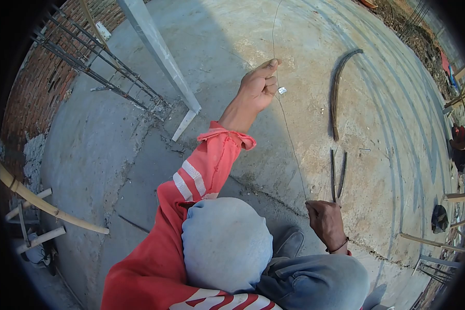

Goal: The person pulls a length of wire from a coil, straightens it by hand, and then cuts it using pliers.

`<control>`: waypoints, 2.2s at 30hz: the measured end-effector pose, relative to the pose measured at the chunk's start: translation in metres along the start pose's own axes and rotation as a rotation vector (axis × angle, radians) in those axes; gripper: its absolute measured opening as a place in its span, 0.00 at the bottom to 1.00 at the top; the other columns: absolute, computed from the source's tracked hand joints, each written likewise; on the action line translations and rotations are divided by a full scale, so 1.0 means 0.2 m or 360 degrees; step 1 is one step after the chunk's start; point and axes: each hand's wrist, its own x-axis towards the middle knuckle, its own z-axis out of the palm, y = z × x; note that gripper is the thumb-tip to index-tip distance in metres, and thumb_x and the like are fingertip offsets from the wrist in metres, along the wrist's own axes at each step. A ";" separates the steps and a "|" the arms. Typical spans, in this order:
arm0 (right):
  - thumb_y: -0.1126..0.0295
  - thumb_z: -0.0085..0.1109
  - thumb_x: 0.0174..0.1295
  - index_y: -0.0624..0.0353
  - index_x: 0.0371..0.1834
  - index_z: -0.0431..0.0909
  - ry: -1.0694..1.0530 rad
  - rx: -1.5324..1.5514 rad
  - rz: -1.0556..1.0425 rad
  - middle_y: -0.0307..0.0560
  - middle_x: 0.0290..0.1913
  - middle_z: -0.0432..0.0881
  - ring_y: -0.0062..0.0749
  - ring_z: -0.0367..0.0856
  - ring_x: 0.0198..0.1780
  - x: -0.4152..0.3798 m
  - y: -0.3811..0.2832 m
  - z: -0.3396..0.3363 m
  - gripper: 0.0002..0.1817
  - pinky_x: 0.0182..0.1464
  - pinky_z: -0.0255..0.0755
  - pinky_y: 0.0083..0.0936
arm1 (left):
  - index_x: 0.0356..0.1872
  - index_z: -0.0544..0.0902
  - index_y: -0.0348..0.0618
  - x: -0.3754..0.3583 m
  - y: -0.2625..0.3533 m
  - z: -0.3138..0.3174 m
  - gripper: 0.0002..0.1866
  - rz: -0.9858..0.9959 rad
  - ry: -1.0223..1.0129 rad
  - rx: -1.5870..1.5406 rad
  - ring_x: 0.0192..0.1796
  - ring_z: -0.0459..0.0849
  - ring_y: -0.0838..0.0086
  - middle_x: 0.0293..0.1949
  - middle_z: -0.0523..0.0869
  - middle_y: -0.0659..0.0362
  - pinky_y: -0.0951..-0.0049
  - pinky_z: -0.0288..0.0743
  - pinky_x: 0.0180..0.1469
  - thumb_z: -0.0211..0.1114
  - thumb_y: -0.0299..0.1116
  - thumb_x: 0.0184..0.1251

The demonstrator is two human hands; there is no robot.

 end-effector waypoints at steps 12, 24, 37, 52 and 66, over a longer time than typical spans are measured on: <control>0.73 0.58 0.63 0.67 0.41 0.85 0.0941 0.0218 0.0662 0.47 0.23 0.82 0.23 0.76 0.23 0.04 0.07 0.06 0.10 0.30 0.70 0.23 | 0.52 0.75 0.42 -0.06 -0.03 0.17 0.14 0.0018 0.0255 -0.0119 0.21 0.56 0.87 0.19 0.60 0.73 0.85 0.56 0.25 0.62 0.35 0.70; 0.72 0.57 0.65 0.71 0.34 0.83 -0.0563 0.1570 0.0211 0.42 0.19 0.76 0.21 0.70 0.21 -0.08 -0.07 -0.02 0.10 0.23 0.63 0.22 | 0.52 0.75 0.43 -0.02 -0.07 0.10 0.13 -0.0066 0.0192 -0.0059 0.17 0.51 0.88 0.18 0.57 0.74 0.85 0.44 0.17 0.62 0.33 0.70; 0.70 0.54 0.66 0.67 0.34 0.83 -0.0504 0.0453 0.0240 0.43 0.18 0.77 0.25 0.71 0.20 0.05 0.03 0.07 0.11 0.26 0.65 0.28 | 0.51 0.76 0.39 -0.04 -0.07 0.15 0.13 0.0029 0.0118 0.0110 0.17 0.52 0.89 0.20 0.59 0.74 0.86 0.45 0.17 0.61 0.32 0.70; 0.69 0.53 0.65 0.64 0.35 0.83 -0.0692 0.0560 0.0304 0.49 0.15 0.74 0.35 0.73 0.18 0.05 0.04 0.11 0.11 0.25 0.66 0.29 | 0.55 0.74 0.39 -0.03 -0.09 0.08 0.17 -0.0027 0.0249 -0.0036 0.18 0.50 0.88 0.18 0.54 0.74 0.85 0.44 0.18 0.63 0.32 0.68; 0.68 0.49 0.69 0.61 0.33 0.75 0.0494 0.0790 0.0887 0.35 0.15 0.63 0.17 0.60 0.18 0.02 0.27 0.10 0.10 0.21 0.53 0.23 | 0.50 0.75 0.42 -0.01 -0.02 0.05 0.12 0.0075 0.0238 -0.0128 0.17 0.50 0.87 0.18 0.55 0.74 0.83 0.43 0.19 0.63 0.32 0.69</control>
